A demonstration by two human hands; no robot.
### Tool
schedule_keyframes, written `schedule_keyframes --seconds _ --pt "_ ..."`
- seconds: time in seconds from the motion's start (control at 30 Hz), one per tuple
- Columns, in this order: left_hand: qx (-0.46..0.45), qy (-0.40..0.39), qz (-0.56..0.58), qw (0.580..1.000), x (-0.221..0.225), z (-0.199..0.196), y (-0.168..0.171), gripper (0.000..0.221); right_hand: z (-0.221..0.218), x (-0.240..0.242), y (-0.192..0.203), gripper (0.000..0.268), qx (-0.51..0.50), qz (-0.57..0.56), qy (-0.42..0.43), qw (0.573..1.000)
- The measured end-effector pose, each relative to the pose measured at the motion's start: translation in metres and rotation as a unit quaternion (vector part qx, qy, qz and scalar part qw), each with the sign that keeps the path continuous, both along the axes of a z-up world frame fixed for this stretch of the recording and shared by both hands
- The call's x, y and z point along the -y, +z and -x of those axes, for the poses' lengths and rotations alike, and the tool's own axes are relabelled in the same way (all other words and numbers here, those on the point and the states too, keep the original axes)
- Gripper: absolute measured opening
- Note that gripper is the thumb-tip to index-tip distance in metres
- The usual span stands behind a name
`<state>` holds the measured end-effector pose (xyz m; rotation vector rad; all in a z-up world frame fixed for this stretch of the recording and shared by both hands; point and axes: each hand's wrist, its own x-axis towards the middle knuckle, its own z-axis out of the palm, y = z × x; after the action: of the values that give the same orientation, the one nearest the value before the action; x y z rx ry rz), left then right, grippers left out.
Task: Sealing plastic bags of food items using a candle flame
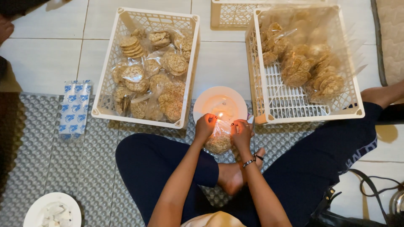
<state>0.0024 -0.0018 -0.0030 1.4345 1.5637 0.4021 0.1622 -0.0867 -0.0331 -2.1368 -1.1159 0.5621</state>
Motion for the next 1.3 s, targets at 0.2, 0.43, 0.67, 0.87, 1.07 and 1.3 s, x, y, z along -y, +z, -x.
schedule_keyframes --seconds 0.2,0.43,0.67,0.87,1.07,1.3 --pt "-0.003 0.015 0.009 1.000 -0.006 0.000 -0.022 0.031 -0.002 -0.006 -0.011 0.014 0.001 0.007 0.011 1.000" --pt "0.005 0.033 0.018 0.999 -0.007 0.003 -0.014 0.031 0.000 -0.012 -0.008 0.012 0.000 0.012 0.009 1.000" --pt "-0.004 0.032 0.040 0.999 -0.010 0.005 -0.011 0.034 0.002 -0.011 -0.014 0.009 0.010 -0.017 0.018 1.000" --pt "-0.008 0.032 0.042 0.999 -0.013 0.005 -0.026 0.036 0.005 -0.016 -0.006 0.009 0.003 -0.036 0.027 0.999" --pt "0.025 0.048 0.038 0.998 -0.005 0.010 -0.020 0.033 0.007 -0.012 -0.020 0.010 0.017 -0.042 0.025 0.999" --pt "0.090 0.127 -0.013 0.988 0.038 0.032 -0.033 0.022 0.031 0.031 0.023 0.013 -0.070 -0.069 0.001 0.995"
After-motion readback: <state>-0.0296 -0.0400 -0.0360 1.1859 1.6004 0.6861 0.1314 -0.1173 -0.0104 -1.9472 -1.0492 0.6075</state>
